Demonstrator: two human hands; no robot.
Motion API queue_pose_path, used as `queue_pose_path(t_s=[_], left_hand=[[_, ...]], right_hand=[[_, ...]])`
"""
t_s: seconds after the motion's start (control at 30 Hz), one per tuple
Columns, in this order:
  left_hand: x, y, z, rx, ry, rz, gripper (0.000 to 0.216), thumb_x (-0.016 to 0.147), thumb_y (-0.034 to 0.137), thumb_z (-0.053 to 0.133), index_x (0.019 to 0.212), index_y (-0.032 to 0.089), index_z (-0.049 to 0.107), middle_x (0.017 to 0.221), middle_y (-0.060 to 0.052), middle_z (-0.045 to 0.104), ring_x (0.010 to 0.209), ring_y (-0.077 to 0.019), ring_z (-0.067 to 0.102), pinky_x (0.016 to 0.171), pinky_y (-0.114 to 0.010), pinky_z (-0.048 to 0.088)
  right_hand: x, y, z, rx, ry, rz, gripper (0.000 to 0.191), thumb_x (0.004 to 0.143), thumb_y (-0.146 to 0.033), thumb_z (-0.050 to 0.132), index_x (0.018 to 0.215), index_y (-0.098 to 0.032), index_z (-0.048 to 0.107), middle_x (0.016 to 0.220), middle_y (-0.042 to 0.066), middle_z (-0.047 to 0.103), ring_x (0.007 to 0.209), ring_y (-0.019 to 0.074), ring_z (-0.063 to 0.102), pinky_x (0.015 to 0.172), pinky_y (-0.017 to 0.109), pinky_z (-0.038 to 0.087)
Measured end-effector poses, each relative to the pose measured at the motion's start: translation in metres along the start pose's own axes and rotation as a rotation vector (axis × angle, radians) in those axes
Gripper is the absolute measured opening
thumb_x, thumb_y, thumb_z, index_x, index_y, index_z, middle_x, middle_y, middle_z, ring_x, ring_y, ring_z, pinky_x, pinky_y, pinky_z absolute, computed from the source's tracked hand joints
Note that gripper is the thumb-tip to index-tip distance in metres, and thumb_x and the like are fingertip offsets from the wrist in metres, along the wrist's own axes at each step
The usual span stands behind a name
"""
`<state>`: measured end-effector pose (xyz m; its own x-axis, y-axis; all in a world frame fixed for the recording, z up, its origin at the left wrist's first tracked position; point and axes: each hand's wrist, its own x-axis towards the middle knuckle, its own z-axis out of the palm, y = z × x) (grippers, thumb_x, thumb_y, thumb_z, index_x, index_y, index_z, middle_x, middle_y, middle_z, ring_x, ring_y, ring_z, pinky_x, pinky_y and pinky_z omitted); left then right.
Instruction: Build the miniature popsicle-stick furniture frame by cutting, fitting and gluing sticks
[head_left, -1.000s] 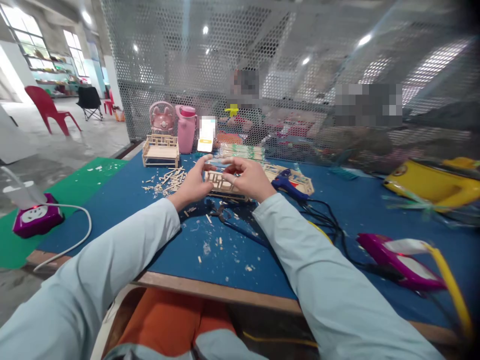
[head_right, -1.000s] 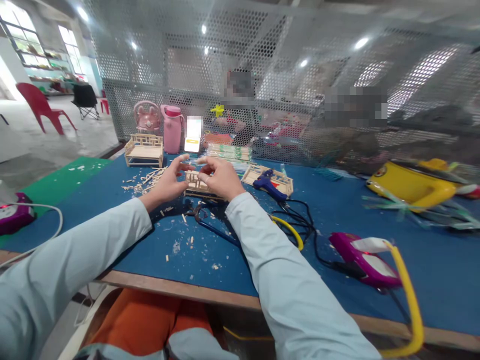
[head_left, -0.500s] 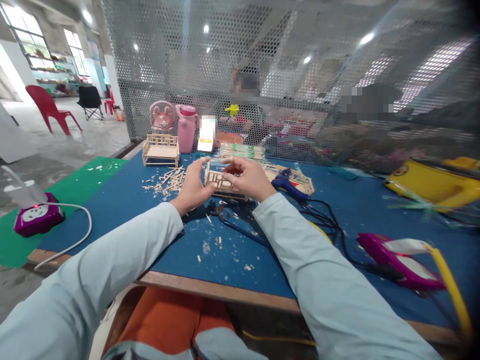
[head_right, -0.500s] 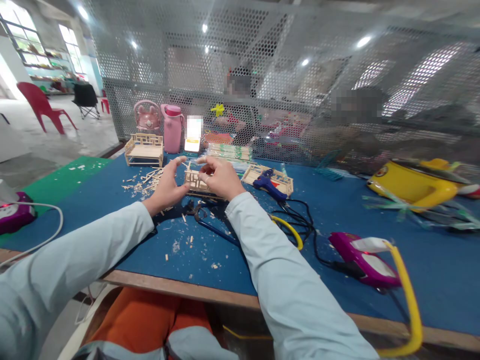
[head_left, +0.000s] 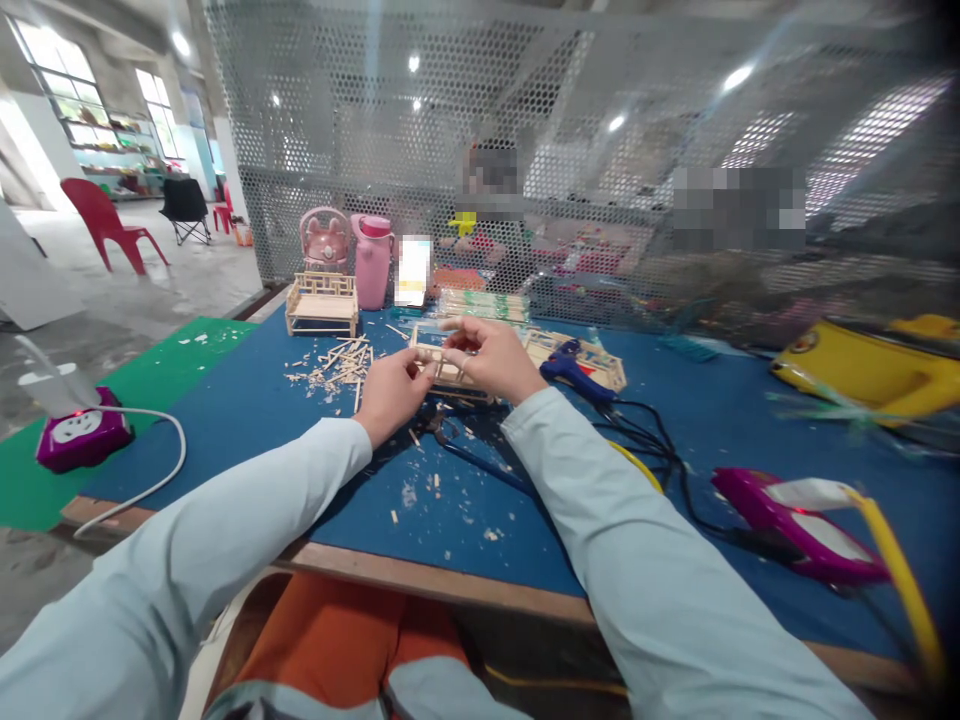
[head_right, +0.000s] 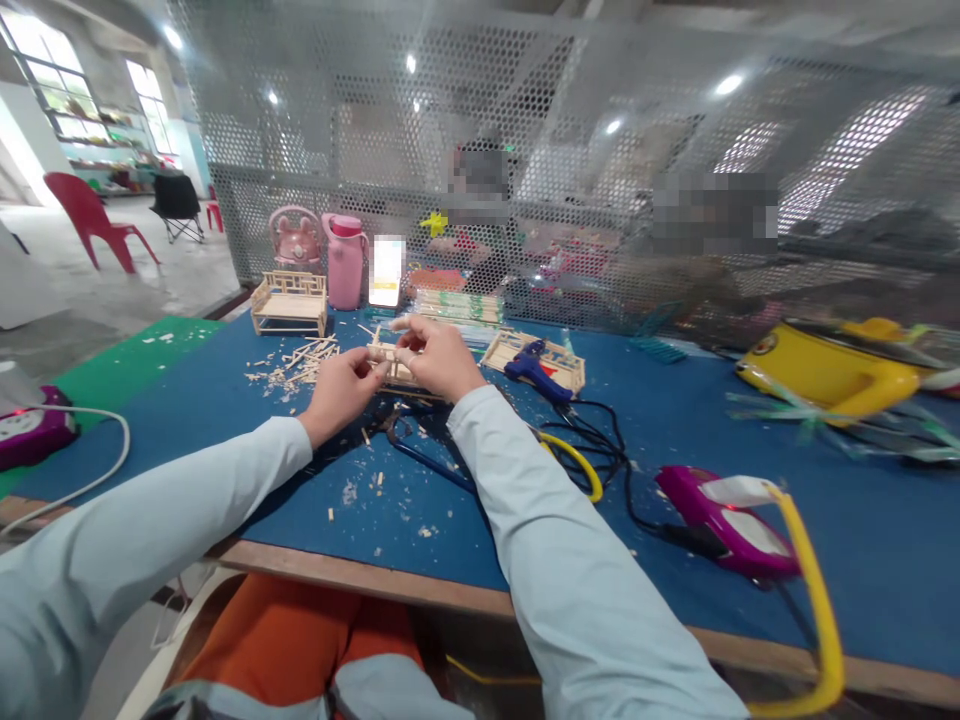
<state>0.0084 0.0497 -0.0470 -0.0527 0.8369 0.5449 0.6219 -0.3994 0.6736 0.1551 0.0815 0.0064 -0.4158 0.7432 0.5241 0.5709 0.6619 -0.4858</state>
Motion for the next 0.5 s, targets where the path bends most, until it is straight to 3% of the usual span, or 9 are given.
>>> queue_pose_path(t_s=[0.2, 0.37, 0.5], left_hand=[[0.003, 0.007, -0.001, 0.165, 0.021, 0.017, 0.025, 0.079, 0.04, 0.053, 0.081, 0.019, 0.065, 0.063, -0.003, 0.062, 0.058, -0.0144, 0.052, 0.058, -0.025, 0.034], [-0.001, 0.013, -0.004, 0.161, -0.014, 0.022, 0.024, 0.081, 0.041, 0.052, 0.084, 0.019, 0.061, 0.062, -0.002, 0.058, 0.062, -0.0162, 0.054, 0.063, -0.027, 0.036], [0.003, 0.009, -0.006, -0.028, 0.155, 0.058, 0.026, 0.074, 0.029, 0.061, 0.096, 0.018, 0.053, 0.083, -0.004, 0.058, 0.08, -0.0168, 0.054, 0.074, -0.029, 0.04]], right_hand=[[0.001, 0.004, 0.002, 0.014, 0.006, -0.021, 0.03, 0.068, -0.013, 0.057, 0.098, -0.017, 0.061, 0.072, 0.002, 0.063, 0.064, 0.0127, 0.055, 0.065, 0.028, 0.046], [0.001, 0.004, 0.002, 0.031, 0.003, -0.02, 0.03, 0.068, -0.013, 0.057, 0.098, -0.017, 0.061, 0.073, 0.002, 0.064, 0.065, 0.0128, 0.056, 0.064, 0.028, 0.047], [0.0, 0.001, 0.002, 0.031, 0.0, -0.007, 0.031, 0.068, -0.012, 0.057, 0.098, -0.018, 0.061, 0.073, 0.001, 0.064, 0.064, 0.0128, 0.056, 0.065, 0.029, 0.047]])
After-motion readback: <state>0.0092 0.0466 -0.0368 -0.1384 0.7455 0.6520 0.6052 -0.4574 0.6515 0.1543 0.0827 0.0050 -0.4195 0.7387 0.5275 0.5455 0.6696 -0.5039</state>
